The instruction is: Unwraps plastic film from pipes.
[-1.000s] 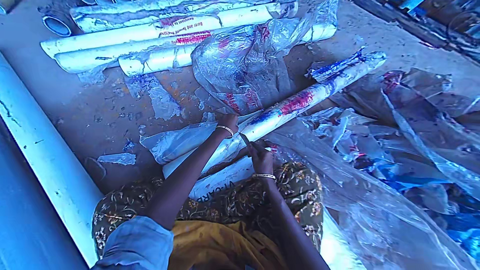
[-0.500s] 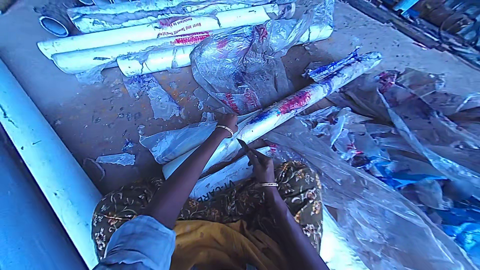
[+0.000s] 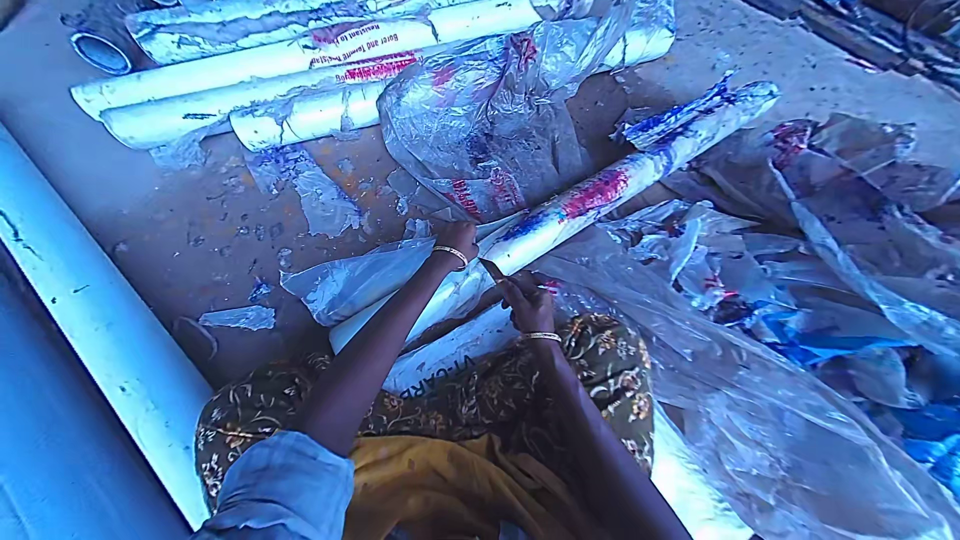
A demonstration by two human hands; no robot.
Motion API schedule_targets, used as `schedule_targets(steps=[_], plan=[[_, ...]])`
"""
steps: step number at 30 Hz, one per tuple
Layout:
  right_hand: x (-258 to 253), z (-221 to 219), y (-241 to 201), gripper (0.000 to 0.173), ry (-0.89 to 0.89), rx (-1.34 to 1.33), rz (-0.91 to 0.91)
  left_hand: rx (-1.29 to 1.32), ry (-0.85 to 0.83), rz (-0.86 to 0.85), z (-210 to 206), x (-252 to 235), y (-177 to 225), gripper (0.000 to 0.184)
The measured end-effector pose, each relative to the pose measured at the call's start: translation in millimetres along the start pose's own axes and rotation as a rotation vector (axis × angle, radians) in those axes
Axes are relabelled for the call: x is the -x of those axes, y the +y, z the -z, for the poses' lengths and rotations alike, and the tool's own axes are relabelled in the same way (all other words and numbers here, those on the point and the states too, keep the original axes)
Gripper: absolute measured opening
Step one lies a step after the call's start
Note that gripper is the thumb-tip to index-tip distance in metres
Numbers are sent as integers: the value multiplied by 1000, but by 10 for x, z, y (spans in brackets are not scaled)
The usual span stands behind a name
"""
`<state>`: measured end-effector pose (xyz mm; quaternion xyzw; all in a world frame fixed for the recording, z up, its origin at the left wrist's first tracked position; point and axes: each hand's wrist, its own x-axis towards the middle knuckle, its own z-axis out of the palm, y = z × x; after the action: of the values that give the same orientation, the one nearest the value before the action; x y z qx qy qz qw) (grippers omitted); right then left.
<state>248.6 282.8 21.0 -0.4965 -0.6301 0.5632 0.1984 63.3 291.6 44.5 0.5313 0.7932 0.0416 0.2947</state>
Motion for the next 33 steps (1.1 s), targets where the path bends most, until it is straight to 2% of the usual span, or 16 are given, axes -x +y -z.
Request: schedule_targets(steps=[2,5,8,12,15,17,21,26,30,33], plan=[[-50,-51,20,21,-41,83,-10,3,7,0,2,2,5,25],[160,-115,119,25,-64,139,-2,16,-1,1,8,22,6,26],[349,-34,194,23,-99,16,28,9,-3,4,11,16,5,27],[175,-22,112,21,15,-174,2,-6,-1,20,10,-1,-14,28],[5,-84,110,22,-32,8,-16,-19,-1,28,8,-3,13,27],[95,-174,184,25,-52,85,-1,-21,-3,31,12,-3,15,27],[302,-127,269,26,-62,33,48,-16,13,32,0,15,21,28],[123,-97,225,22,14,-79,5,-13,16,36,-5,12,15,29],[210,-245,375,28,-83,72,75,-20,8,43,12,17,17,30],[323,-146,371,28,-110,-3,54,-30,10,29,-1,19,45,29]])
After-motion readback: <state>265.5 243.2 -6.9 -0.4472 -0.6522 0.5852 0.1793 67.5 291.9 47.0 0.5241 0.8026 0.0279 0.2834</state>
